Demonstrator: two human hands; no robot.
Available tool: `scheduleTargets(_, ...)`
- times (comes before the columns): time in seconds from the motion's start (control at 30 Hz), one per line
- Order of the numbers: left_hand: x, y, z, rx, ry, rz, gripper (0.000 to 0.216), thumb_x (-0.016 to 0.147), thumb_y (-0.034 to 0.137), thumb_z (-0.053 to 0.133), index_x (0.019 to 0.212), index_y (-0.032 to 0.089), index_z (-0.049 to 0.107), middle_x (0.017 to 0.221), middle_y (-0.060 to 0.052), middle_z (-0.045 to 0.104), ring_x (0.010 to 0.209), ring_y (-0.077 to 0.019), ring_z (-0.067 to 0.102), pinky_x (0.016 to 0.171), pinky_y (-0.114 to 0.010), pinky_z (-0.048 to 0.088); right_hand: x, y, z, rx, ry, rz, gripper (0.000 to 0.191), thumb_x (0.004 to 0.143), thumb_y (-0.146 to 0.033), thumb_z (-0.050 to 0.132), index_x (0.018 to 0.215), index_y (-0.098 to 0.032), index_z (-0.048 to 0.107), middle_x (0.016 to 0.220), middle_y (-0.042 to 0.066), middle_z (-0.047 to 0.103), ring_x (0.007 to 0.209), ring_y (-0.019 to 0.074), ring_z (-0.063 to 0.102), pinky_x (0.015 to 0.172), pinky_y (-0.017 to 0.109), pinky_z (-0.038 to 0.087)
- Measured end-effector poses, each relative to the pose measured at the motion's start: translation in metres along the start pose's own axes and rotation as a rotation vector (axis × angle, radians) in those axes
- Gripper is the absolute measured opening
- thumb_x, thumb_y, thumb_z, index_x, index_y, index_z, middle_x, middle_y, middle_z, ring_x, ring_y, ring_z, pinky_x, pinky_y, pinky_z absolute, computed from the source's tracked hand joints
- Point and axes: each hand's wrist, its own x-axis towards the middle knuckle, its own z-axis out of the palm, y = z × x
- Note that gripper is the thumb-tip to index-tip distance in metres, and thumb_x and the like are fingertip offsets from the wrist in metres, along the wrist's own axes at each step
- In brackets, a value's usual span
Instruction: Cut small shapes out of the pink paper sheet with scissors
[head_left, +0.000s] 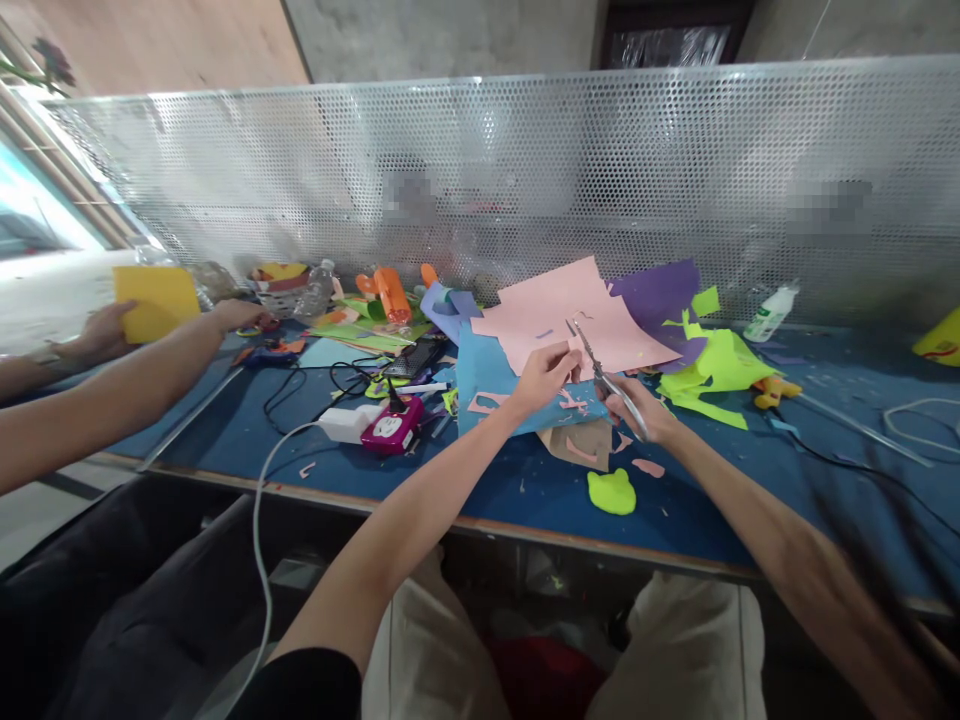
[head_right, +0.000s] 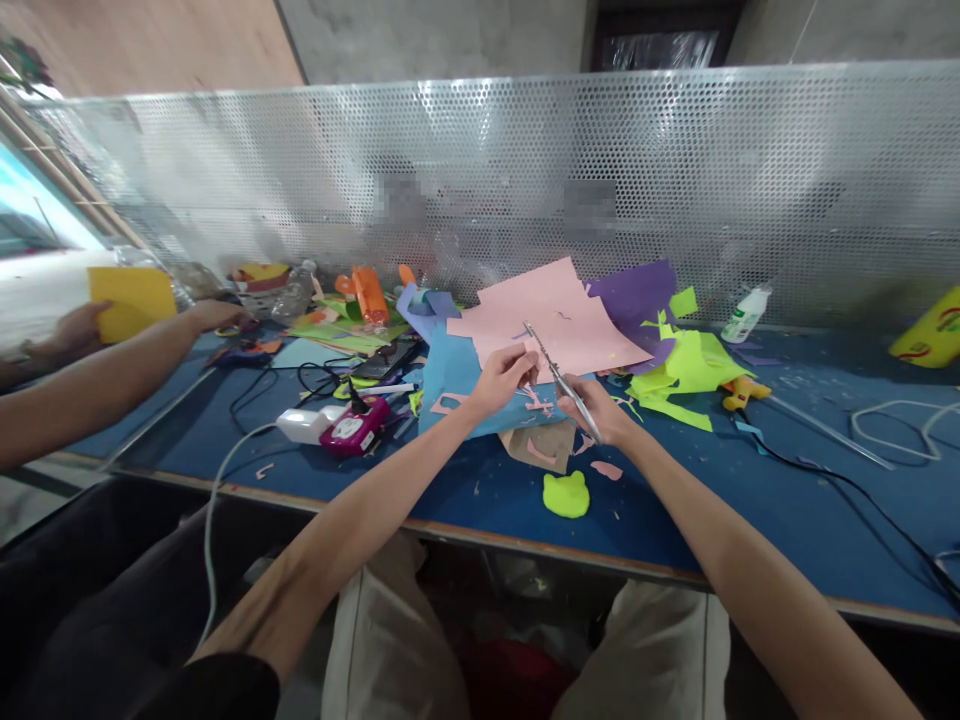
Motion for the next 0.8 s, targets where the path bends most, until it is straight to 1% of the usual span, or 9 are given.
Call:
scheduleTargets(0.07, -0.001, 0.003, -0.001, 0.052, 0.002, 0.021, 0.039, 0.1, 0.044, 0.052, 0.072, 0.017, 0.057, 0.061, 0.0, 0.056, 0.059, -0.0106, 0.05, 0.062, -0.025, 0.041, 0.0, 0.004, -0.003, 0.022, -0.019, -0.018, 0.061, 0.093, -0.082, 0.049, 0.093, -0.021, 0.053, 0.072, -0.001, 0.048, 0.06, 0.0145, 0.045, 0.056, 0.032, 0.038)
scheduleTargets(0.2, -0.004, 0.007, -0.003, 0.185, -0.058, 0.059, 0.041, 0.101, 0.041, 0.051, 0.068, 0.017, 0.056, 0.06, 0.0, 0.058, 0.058, -0.0107, 0.051, 0.062, -0.026, 0.041, -0.002, 0.01, -0.008, 0.109, -0.108, -0.036, 0.056, 0.096, -0.079, 0.048, 0.102, -0.023, 0.056, 0.085, 0.001, 0.051, 0.067, 0.0157, 0.049, 0.063, 0.034, 0.044)
scheduleTargets(0.27, -0.004, 0.007, -0.004, 0.218, -0.074, 0.064, 0.042, 0.102, 0.041, 0.05, 0.067, 0.017, 0.055, 0.06, 0.0, 0.058, 0.058, -0.0106, 0.051, 0.063, -0.025, 0.041, -0.003, 0.01, -0.01, 0.132, -0.122, -0.02, 0.057, 0.095, -0.08, 0.048, 0.101, -0.024, 0.056, 0.085, 0.001, 0.051, 0.067, 0.0155, 0.049, 0.063, 0.033, 0.045)
scheduleTargets(0.4, -0.004, 0.005, -0.002, 0.211, -0.054, 0.066, 0.039, 0.102, 0.039, 0.05, 0.071, 0.017, 0.057, 0.062, 0.0, 0.06, 0.059, -0.0106, 0.052, 0.063, -0.025, 0.041, -0.005, 0.009, -0.011, 0.123, -0.089, 0.05, 0.06, 0.092, -0.082, 0.052, 0.098, -0.022, 0.056, 0.077, -0.001, 0.048, 0.062, 0.014, 0.049, 0.057, 0.031, 0.042)
scheduleTargets(0.47, -0.003, 0.003, -0.001, 0.202, -0.03, 0.069, 0.037, 0.103, 0.041, 0.051, 0.075, 0.017, 0.058, 0.064, 0.0, 0.061, 0.059, -0.0106, 0.052, 0.062, -0.025, 0.04, -0.004, 0.012, -0.009, 0.121, -0.071, 0.065, 0.062, 0.091, -0.083, 0.052, 0.098, -0.022, 0.056, 0.077, -0.001, 0.049, 0.061, 0.0139, 0.05, 0.057, 0.031, 0.042)
scheduleTargets(0.6, -0.001, -0.003, 0.002, 0.188, 0.006, 0.075, 0.04, 0.103, 0.049, 0.051, 0.081, 0.018, 0.06, 0.068, 0.0, 0.062, 0.06, -0.0108, 0.051, 0.061, -0.026, 0.039, -0.003, 0.017, -0.006, 0.102, -0.043, 0.055, 0.06, 0.095, -0.08, 0.048, 0.102, -0.021, 0.056, 0.082, 0.0, 0.052, 0.062, 0.0141, 0.052, 0.058, 0.032, 0.045)
scheduleTargets(0.7, -0.001, -0.006, 0.004, 0.169, 0.031, 0.066, 0.044, 0.103, 0.054, 0.051, 0.079, 0.018, 0.058, 0.068, -0.001, 0.061, 0.06, -0.0112, 0.05, 0.061, -0.027, 0.039, -0.001, 0.019, -0.004, 0.064, -0.058, 0.031, 0.059, 0.097, -0.08, 0.044, 0.104, -0.022, 0.056, 0.084, 0.001, 0.052, 0.065, 0.0151, 0.053, 0.062, 0.033, 0.047)
scheduleTargets(0.8, -0.002, -0.005, 0.004, 0.136, 0.024, 0.061, 0.047, 0.102, 0.056, 0.051, 0.075, 0.019, 0.055, 0.067, 0.0, 0.057, 0.062, -0.012, 0.05, 0.062, -0.027, 0.039, 0.0, 0.019, -0.003, 0.064, -0.09, -0.003, 0.064, 0.094, -0.084, 0.041, 0.104, -0.022, 0.055, 0.087, 0.002, 0.052, 0.07, 0.0165, 0.054, 0.065, 0.034, 0.05)
